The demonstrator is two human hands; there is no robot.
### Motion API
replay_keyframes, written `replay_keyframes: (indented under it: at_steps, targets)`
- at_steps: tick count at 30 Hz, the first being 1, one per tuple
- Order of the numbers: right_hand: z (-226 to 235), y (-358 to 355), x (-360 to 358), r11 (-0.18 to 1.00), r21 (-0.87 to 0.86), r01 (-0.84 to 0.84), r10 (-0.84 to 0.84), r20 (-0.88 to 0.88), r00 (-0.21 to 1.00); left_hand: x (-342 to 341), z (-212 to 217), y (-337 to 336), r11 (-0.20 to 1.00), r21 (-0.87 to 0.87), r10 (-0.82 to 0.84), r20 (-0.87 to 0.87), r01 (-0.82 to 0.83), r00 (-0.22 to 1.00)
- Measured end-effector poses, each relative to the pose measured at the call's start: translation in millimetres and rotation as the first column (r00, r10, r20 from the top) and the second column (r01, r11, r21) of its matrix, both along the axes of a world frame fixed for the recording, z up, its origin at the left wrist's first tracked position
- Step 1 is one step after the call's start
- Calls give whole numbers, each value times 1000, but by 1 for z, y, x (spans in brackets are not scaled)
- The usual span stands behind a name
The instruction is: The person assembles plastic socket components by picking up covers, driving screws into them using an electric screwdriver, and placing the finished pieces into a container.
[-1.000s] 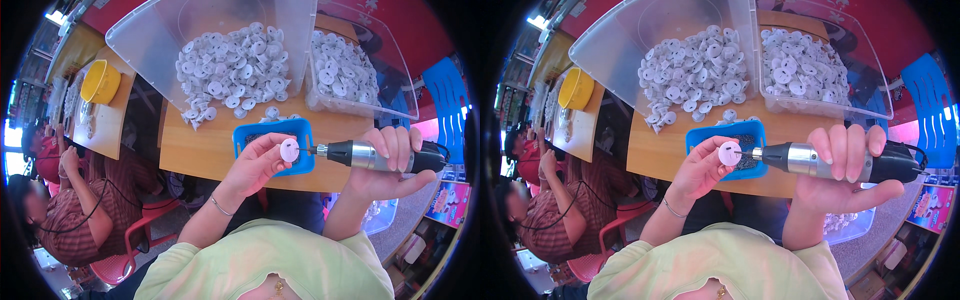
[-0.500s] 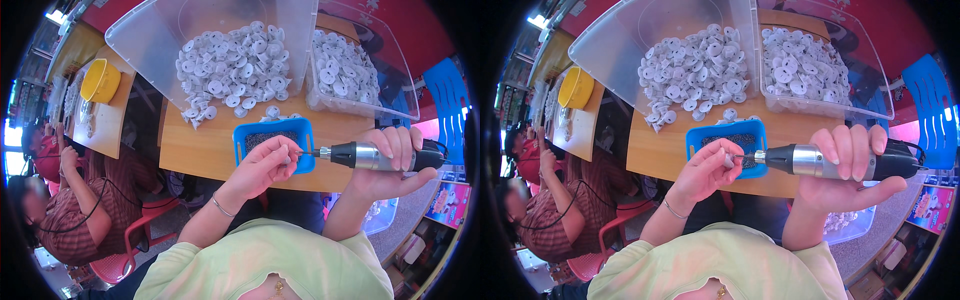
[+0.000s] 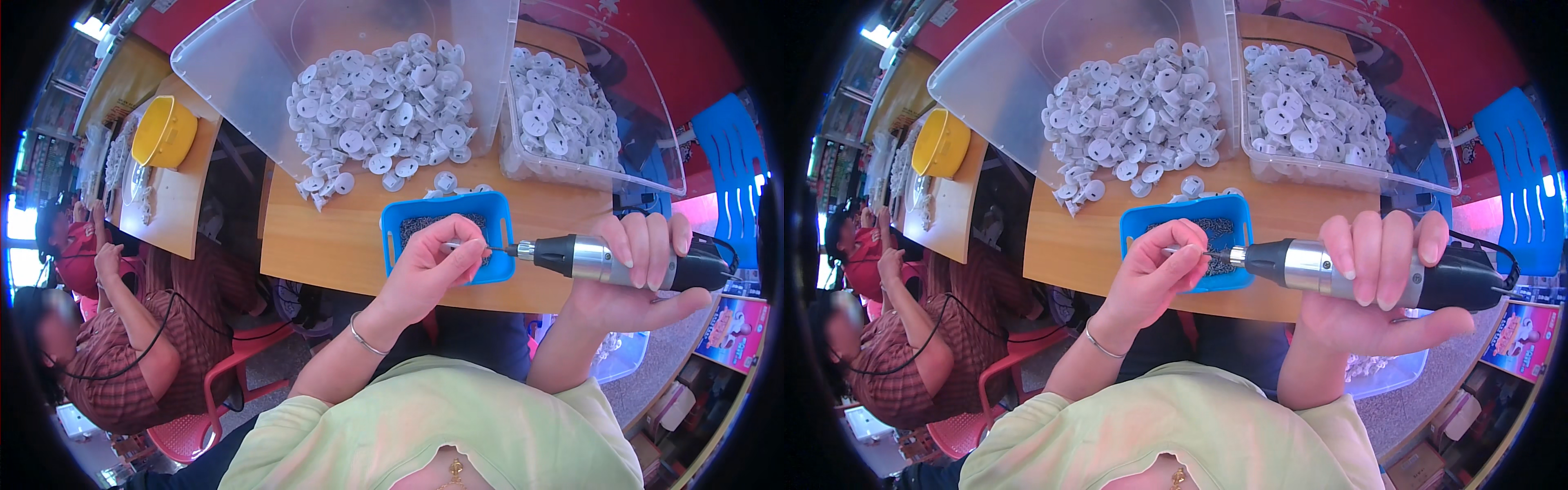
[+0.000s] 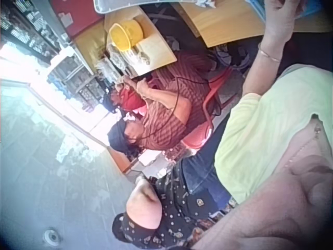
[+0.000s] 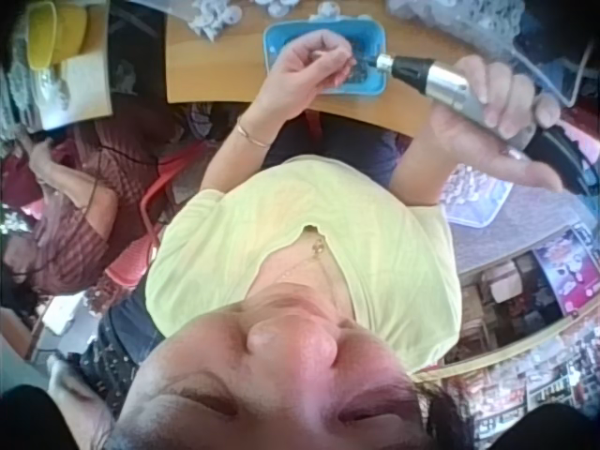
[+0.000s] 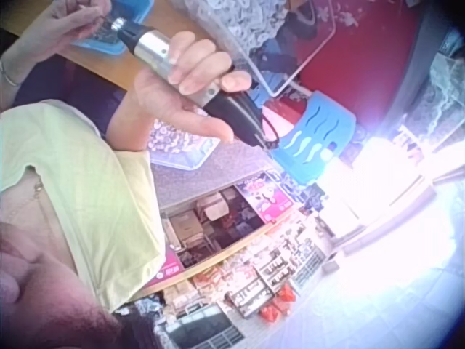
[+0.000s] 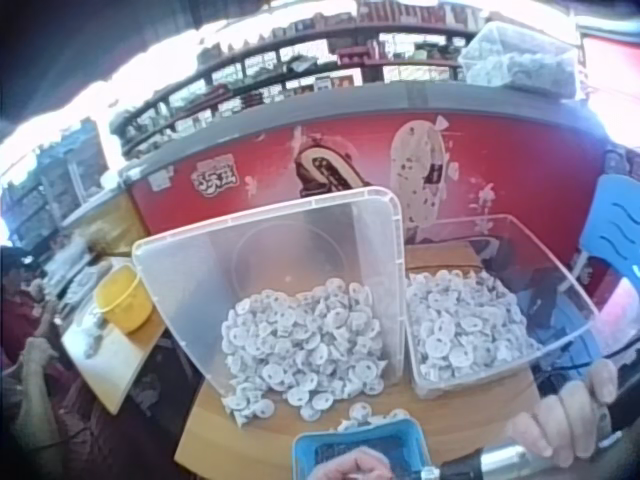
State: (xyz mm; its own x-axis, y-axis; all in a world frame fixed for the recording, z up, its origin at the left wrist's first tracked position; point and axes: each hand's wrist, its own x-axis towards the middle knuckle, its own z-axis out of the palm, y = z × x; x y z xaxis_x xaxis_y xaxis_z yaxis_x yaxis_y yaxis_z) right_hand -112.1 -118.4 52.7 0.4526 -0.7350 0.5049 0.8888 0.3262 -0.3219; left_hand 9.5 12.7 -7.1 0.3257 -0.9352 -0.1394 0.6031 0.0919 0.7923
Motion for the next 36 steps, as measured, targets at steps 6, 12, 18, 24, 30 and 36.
replay_keyframes:
  at_steps: [6,12,18,24,30,36]
  targets:
    - [-1,1,3,995,-96,-4,3,-6,1000,0,-3,1,999,1,39,152,-39,988]
    - [2,2,2,999,-41,3,-4,-20,1000,5,-1,2,999,42,6,-35,-4,999]
    - [7,-1,0,1000,10,4,-4,-17,1000,6,6,2,999,32,33,-237,-26,971]
    - [8,-2,0,1000,9,2,-1,-20,1000,8,2,3,992,100,91,-165,-75,982]
    - [7,-1,0,1000,-4,-2,2,-45,999,1,6,-2,996,83,26,-66,-21,997]
    - [6,-1,2,1000,-22,-8,7,-47,999,2,1,-1,996,72,-40,-47,43,998]
